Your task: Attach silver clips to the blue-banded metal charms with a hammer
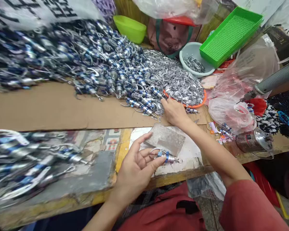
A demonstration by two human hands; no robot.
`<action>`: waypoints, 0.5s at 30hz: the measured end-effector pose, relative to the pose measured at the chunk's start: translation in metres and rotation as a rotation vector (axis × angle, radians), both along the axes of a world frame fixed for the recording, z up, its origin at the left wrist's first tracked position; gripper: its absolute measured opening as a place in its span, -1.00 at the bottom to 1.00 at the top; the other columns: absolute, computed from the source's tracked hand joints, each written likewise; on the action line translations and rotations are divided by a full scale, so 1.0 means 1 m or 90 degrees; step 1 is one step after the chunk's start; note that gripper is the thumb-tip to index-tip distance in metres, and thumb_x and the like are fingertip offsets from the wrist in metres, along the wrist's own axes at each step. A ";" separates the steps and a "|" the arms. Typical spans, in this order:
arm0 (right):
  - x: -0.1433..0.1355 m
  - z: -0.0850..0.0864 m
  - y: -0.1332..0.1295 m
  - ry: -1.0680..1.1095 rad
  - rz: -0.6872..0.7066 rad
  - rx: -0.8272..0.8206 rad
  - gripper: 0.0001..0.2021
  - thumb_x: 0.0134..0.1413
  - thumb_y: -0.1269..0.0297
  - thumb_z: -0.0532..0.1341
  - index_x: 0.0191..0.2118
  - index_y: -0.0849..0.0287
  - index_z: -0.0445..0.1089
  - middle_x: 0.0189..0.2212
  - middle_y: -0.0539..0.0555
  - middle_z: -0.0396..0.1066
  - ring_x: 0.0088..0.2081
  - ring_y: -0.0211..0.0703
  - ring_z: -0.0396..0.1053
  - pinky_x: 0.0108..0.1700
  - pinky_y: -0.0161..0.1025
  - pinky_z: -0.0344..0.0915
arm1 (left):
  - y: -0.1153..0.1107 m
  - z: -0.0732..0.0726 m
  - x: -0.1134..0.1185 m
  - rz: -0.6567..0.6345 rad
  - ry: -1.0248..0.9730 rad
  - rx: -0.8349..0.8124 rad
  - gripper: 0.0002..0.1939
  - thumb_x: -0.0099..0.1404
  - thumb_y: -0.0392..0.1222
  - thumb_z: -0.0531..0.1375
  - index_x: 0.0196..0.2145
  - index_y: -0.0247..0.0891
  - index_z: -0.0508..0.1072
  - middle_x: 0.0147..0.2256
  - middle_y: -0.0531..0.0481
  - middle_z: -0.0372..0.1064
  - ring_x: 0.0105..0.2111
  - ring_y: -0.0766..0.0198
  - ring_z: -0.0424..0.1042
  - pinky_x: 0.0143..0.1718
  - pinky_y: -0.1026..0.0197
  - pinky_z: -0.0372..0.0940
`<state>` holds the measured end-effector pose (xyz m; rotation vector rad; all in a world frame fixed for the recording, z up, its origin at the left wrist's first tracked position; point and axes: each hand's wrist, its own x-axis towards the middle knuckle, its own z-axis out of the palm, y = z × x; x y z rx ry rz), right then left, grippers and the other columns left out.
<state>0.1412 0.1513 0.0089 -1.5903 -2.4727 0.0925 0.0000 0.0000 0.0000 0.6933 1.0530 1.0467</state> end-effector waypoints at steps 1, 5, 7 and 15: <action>0.008 0.004 0.000 -0.002 -0.019 0.000 -0.70 0.00 0.64 0.06 -0.18 0.37 0.45 -0.23 0.28 0.43 -0.23 0.04 0.40 -0.24 -0.10 0.32 | 0.001 -0.003 0.001 0.013 -0.001 0.007 -0.23 -0.04 -0.24 0.37 0.10 -0.23 0.14 -0.48 0.09 0.46 -0.43 0.36 0.47 -0.32 0.31 0.42; 0.034 0.022 -0.025 0.121 0.006 0.003 -0.84 0.06 0.51 0.16 -0.29 0.26 0.49 -0.34 0.11 0.48 -0.28 -0.18 0.43 -0.21 -0.27 0.35 | 0.002 -0.009 0.003 0.036 -0.014 0.023 -0.22 -0.08 -0.27 0.38 0.08 -0.25 0.16 -0.51 0.10 0.47 -0.47 0.37 0.47 -0.36 0.35 0.42; 0.038 0.028 -0.054 0.262 0.088 0.008 -0.86 0.09 0.47 0.17 -0.33 0.21 0.49 -0.39 0.04 0.51 -0.33 -0.27 0.44 -0.25 -0.34 0.37 | 0.002 -0.008 0.004 0.037 -0.025 0.020 -0.23 -0.07 -0.28 0.37 0.08 -0.25 0.16 -0.51 0.10 0.48 -0.47 0.36 0.48 -0.36 0.32 0.43; 0.024 0.026 -0.127 0.231 0.277 0.135 -0.77 0.17 0.51 0.03 -0.31 0.23 0.43 -0.35 0.08 0.53 -0.27 -0.19 0.43 -0.25 -0.25 0.35 | 0.004 0.003 0.004 0.022 -0.061 0.022 -0.23 -0.06 -0.32 0.35 0.07 -0.33 0.11 -0.52 0.05 0.51 -0.51 0.37 0.48 -0.39 0.32 0.44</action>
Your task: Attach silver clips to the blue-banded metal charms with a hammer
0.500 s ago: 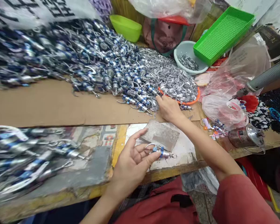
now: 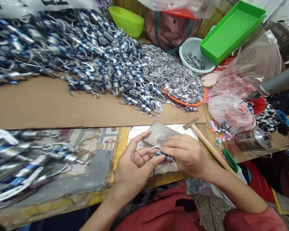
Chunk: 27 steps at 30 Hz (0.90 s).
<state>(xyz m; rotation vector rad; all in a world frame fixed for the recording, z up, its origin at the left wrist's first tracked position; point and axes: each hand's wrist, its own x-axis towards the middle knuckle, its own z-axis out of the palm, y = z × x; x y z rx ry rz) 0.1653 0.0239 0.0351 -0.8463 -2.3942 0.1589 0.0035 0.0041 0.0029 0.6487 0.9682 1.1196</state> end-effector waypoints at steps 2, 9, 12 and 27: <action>-0.001 0.001 -0.002 -0.051 -0.006 0.021 -0.77 0.18 0.51 0.02 -0.29 0.24 0.42 -0.35 0.09 0.52 -0.27 -0.18 0.42 -0.25 -0.25 0.34 | 0.000 0.001 -0.001 0.000 0.007 -0.008 -0.22 -0.09 -0.32 0.36 0.07 -0.34 0.12 -0.53 0.07 0.50 -0.51 0.39 0.46 -0.40 0.35 0.43; 0.002 0.001 -0.017 -0.105 -0.059 -0.030 -0.74 0.17 0.55 0.00 -0.17 0.22 0.39 -0.29 0.11 0.46 -0.20 -0.14 0.33 -0.19 -0.19 0.31 | 0.000 0.000 0.002 0.020 0.018 -0.020 -0.20 -0.11 -0.31 0.38 0.07 -0.35 0.15 -0.53 0.07 0.49 -0.49 0.39 0.46 -0.40 0.36 0.42; 0.015 -0.004 -0.020 -0.057 -0.079 -0.044 -0.69 0.16 0.57 -0.01 -0.11 0.16 0.37 -0.19 0.12 0.41 -0.12 -0.16 0.32 -0.13 -0.20 0.30 | -0.001 -0.004 0.002 0.021 0.026 -0.017 -0.20 -0.10 -0.27 0.38 0.08 -0.33 0.15 -0.51 0.04 0.50 -0.48 0.33 0.49 -0.37 0.29 0.45; 0.071 -0.002 -0.032 -0.143 -0.333 -0.109 -0.68 0.22 0.32 0.05 0.09 0.14 0.20 -0.24 0.11 0.42 -0.25 -0.15 0.40 -0.26 -0.28 0.32 | -0.002 0.001 0.003 0.030 0.066 -0.033 -0.20 -0.12 -0.22 0.40 0.07 -0.29 0.19 -0.50 0.07 0.47 -0.45 0.26 0.51 -0.34 0.20 0.47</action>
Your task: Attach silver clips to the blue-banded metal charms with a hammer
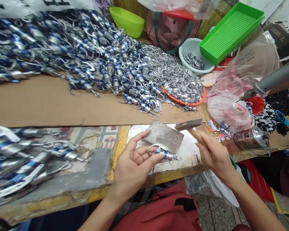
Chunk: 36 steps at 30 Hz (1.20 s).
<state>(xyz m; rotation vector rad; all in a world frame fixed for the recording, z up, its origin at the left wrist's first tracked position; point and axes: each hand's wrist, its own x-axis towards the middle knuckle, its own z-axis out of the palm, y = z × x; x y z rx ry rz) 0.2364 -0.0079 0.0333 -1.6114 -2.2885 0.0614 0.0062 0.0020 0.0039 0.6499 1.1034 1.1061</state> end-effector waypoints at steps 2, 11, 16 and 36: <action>-0.012 0.015 -0.008 -0.016 0.099 0.008 -0.56 0.22 0.43 0.03 0.20 0.05 0.08 -0.24 0.07 0.44 -0.29 -0.21 0.41 -0.31 -0.32 0.30 | 0.001 -0.002 -0.001 0.001 -0.004 -0.002 -0.16 -0.15 -0.21 0.41 0.08 -0.31 0.18 -0.52 0.07 0.47 -0.46 0.24 0.51 -0.35 0.17 0.48; -0.023 0.018 -0.020 -0.068 0.161 0.042 -0.44 0.14 0.56 -0.02 0.25 0.06 0.03 -0.32 0.06 0.44 -0.41 -0.24 0.37 -0.42 -0.34 0.27 | 0.001 0.005 -0.001 -0.004 -0.013 -0.015 -0.12 -0.12 -0.20 0.41 0.12 -0.28 0.12 -0.50 0.07 0.48 -0.44 0.16 0.54 -0.30 0.06 0.48; -0.007 0.000 -0.016 0.025 0.094 0.006 -0.54 0.19 0.45 0.03 0.20 0.04 0.15 -0.20 0.08 0.46 -0.28 -0.23 0.43 -0.34 -0.33 0.34 | 0.001 -0.005 0.000 0.008 0.006 0.008 -0.14 -0.12 -0.19 0.41 0.12 -0.23 0.15 -0.51 0.07 0.48 -0.45 0.19 0.54 -0.33 0.08 0.48; -0.092 -0.037 0.152 -0.075 0.109 -0.071 -0.80 0.11 0.52 0.08 -0.31 0.22 0.45 -0.21 0.15 0.39 -0.20 -0.10 0.33 -0.27 -0.24 0.22 | 0.010 0.001 -0.011 -0.021 0.406 0.446 -0.96 0.09 -0.25 0.27 -0.46 -0.15 0.54 -0.46 0.04 0.40 -0.46 0.30 0.41 -0.42 0.27 0.33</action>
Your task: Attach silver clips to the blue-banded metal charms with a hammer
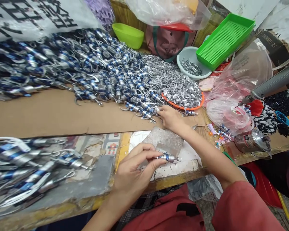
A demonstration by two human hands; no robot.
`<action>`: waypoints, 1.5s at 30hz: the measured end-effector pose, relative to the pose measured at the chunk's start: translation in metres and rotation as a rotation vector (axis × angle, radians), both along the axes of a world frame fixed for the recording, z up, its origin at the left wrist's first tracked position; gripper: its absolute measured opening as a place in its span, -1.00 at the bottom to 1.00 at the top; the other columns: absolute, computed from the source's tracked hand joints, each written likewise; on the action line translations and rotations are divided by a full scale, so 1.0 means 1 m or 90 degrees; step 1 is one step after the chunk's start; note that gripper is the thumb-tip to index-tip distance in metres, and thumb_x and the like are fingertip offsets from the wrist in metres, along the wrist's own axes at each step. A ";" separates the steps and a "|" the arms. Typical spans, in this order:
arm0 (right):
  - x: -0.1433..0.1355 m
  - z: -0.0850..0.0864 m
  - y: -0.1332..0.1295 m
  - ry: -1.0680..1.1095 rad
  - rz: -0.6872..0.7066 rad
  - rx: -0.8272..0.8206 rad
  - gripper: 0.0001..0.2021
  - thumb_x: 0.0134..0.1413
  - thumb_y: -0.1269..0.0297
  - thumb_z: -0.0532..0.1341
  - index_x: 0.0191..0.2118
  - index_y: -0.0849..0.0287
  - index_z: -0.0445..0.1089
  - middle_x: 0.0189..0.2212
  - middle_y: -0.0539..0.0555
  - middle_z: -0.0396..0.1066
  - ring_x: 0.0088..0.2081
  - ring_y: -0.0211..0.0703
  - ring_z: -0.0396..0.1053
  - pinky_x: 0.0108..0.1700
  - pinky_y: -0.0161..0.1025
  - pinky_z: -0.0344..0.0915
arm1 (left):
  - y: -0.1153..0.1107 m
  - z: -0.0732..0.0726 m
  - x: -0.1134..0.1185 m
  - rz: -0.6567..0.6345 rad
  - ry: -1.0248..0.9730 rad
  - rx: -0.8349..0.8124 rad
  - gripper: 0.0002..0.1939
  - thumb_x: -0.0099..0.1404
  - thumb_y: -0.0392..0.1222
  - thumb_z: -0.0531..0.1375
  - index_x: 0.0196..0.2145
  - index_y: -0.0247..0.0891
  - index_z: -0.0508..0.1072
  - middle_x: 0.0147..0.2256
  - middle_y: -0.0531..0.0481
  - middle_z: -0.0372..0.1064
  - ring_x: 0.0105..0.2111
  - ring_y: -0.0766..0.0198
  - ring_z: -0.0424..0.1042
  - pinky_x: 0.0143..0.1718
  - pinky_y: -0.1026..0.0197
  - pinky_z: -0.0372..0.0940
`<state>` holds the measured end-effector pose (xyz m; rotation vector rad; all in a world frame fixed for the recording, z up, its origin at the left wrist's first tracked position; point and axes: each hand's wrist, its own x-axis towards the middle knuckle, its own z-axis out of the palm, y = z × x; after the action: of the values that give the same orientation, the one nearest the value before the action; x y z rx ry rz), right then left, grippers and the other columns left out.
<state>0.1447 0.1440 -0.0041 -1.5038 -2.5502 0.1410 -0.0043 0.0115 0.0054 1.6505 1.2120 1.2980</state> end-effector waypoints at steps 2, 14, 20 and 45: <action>0.011 0.000 -0.003 0.000 -0.014 -0.005 -0.79 0.10 0.55 0.07 -0.35 0.24 0.45 -0.26 0.16 0.41 -0.24 -0.10 0.34 -0.29 -0.25 0.21 | 0.000 0.000 -0.001 -0.012 -0.021 -0.009 -0.94 0.08 -0.28 0.27 -0.47 -0.14 0.55 -0.48 0.05 0.41 -0.48 0.31 0.41 -0.43 0.28 0.32; 0.034 0.039 -0.065 0.374 -0.051 0.015 -0.90 0.08 0.42 0.19 -0.38 0.21 0.47 -0.42 0.03 0.51 -0.37 -0.26 0.44 -0.30 -0.31 0.36 | -0.003 -0.003 0.001 -0.023 -0.066 -0.057 -0.81 0.07 -0.27 0.30 -0.30 -0.12 0.56 -0.49 0.07 0.42 -0.48 0.31 0.41 -0.41 0.29 0.33; 0.024 0.053 -0.126 0.508 0.100 -0.010 -0.82 0.11 0.49 0.15 -0.36 0.17 0.49 -0.41 0.05 0.52 -0.34 -0.27 0.46 -0.29 -0.32 0.41 | -0.008 -0.007 0.001 -0.041 -0.113 -0.071 -0.61 0.08 -0.27 0.30 -0.09 -0.09 0.47 -0.46 0.13 0.37 -0.45 0.37 0.40 -0.31 0.32 0.34; 0.024 0.040 -0.150 0.570 0.046 -0.051 -0.83 0.10 0.40 0.22 -0.17 0.17 0.31 -0.31 0.08 0.46 -0.24 -0.23 0.45 -0.17 -0.28 0.41 | -0.008 0.008 -0.002 -0.065 -0.185 -0.085 -0.77 -0.01 -0.40 0.33 -0.45 -0.04 0.60 -0.50 0.12 0.48 -0.48 0.39 0.44 -0.48 0.42 0.31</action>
<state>0.1684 -0.0059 0.0361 -1.0174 -1.8688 0.7421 -0.0067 0.0035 0.0137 1.3567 1.0036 1.3107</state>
